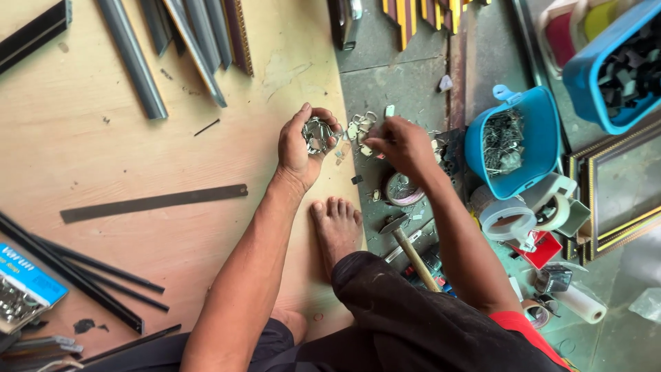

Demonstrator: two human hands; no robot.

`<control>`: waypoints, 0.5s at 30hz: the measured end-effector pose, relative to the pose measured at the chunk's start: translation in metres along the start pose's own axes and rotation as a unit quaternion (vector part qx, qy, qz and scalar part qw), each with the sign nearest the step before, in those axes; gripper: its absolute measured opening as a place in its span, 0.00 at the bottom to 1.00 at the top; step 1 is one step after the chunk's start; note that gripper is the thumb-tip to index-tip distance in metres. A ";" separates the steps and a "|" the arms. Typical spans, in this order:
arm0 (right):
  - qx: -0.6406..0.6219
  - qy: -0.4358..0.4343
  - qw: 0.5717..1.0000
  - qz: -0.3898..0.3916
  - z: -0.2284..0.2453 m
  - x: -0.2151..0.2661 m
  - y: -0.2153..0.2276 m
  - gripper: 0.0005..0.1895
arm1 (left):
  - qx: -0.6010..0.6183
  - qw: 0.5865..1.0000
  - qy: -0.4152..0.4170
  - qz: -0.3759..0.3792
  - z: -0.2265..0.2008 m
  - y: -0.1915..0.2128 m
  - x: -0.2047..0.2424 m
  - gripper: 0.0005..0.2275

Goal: The recorder is seen assembling wooden picture frames by attaching metal clips and joining frame sections in a workshop environment.

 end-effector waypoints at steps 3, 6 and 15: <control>-0.057 -0.027 0.998 -0.029 -0.005 0.008 0.002 0.19 | -0.013 1.000 0.002 0.005 0.004 0.014 0.008 0.14; -0.148 -0.135 0.979 -0.035 0.005 0.020 0.012 0.20 | 0.048 0.998 0.030 0.000 0.014 0.014 0.011 0.14; 0.068 0.115 0.991 -0.020 0.147 0.016 0.020 0.18 | 0.057 0.990 0.091 0.087 0.037 0.015 0.018 0.15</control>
Point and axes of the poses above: each hand's wrist, its own x-axis away from the middle knuckle, its own y-axis out of the back of the hand, z = x × y, the point moved 6 cm from there along -x, towards the middle knuckle
